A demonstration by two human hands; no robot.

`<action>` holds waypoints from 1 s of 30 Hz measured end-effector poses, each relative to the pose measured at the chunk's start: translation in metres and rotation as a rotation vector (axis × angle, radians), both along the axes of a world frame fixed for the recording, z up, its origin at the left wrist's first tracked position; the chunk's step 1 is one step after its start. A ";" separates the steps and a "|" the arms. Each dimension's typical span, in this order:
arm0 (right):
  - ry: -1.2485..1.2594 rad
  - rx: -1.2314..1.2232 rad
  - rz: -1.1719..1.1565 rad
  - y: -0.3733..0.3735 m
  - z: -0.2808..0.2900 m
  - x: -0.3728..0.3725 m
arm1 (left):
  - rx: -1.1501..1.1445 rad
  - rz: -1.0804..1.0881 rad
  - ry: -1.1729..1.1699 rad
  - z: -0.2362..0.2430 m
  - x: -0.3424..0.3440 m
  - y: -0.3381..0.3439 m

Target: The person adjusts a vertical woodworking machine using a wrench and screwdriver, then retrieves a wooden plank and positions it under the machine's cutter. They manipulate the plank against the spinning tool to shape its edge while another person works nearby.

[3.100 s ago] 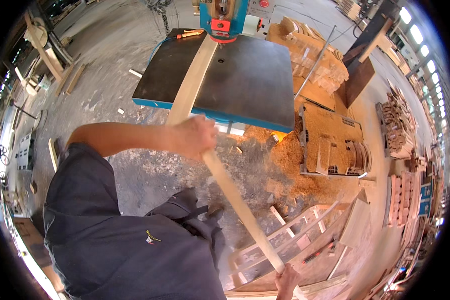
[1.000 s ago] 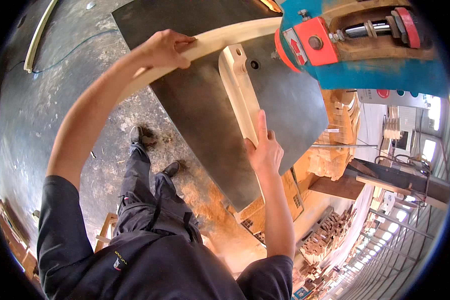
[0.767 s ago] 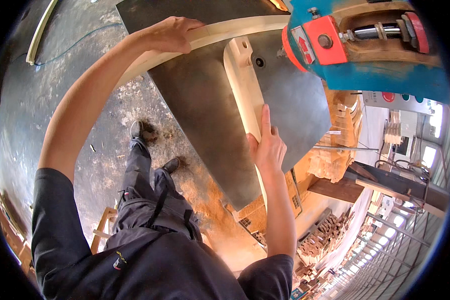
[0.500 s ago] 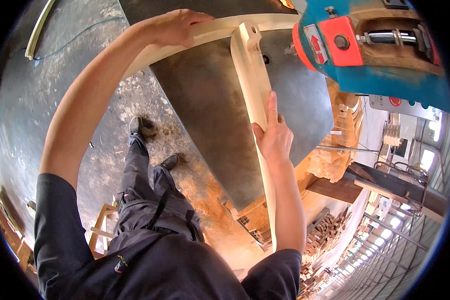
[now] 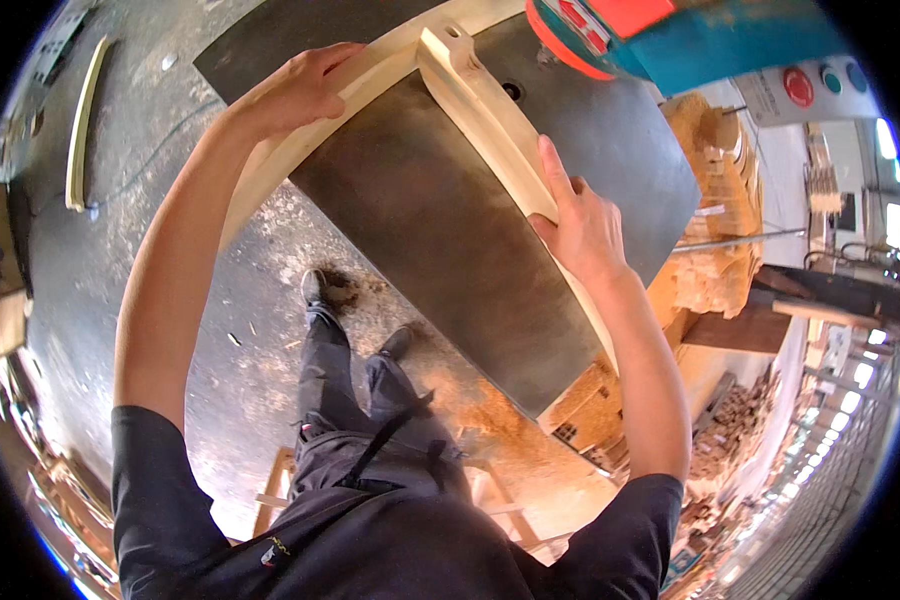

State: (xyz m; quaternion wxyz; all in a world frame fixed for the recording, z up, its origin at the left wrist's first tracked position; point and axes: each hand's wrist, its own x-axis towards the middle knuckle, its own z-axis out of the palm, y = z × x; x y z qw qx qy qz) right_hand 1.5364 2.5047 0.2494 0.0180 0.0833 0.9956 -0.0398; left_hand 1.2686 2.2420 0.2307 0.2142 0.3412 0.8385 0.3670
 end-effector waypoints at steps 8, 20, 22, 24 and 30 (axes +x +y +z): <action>-0.094 0.020 -0.132 -0.005 0.005 -0.003 | 0.139 0.116 -0.273 0.015 -0.026 0.073; 0.041 0.136 -0.518 0.033 -0.015 0.178 | 0.108 0.066 -0.199 -0.001 -0.039 0.103; 0.115 0.181 -0.438 0.043 -0.018 0.183 | 0.285 -0.061 -0.204 -0.022 -0.043 0.120; 0.139 0.187 -0.447 0.064 -0.024 0.196 | 0.488 -0.180 -0.191 -0.027 -0.043 0.139; 0.109 0.167 -0.446 0.111 -0.017 0.175 | 0.373 -0.182 0.043 -0.056 -0.075 0.189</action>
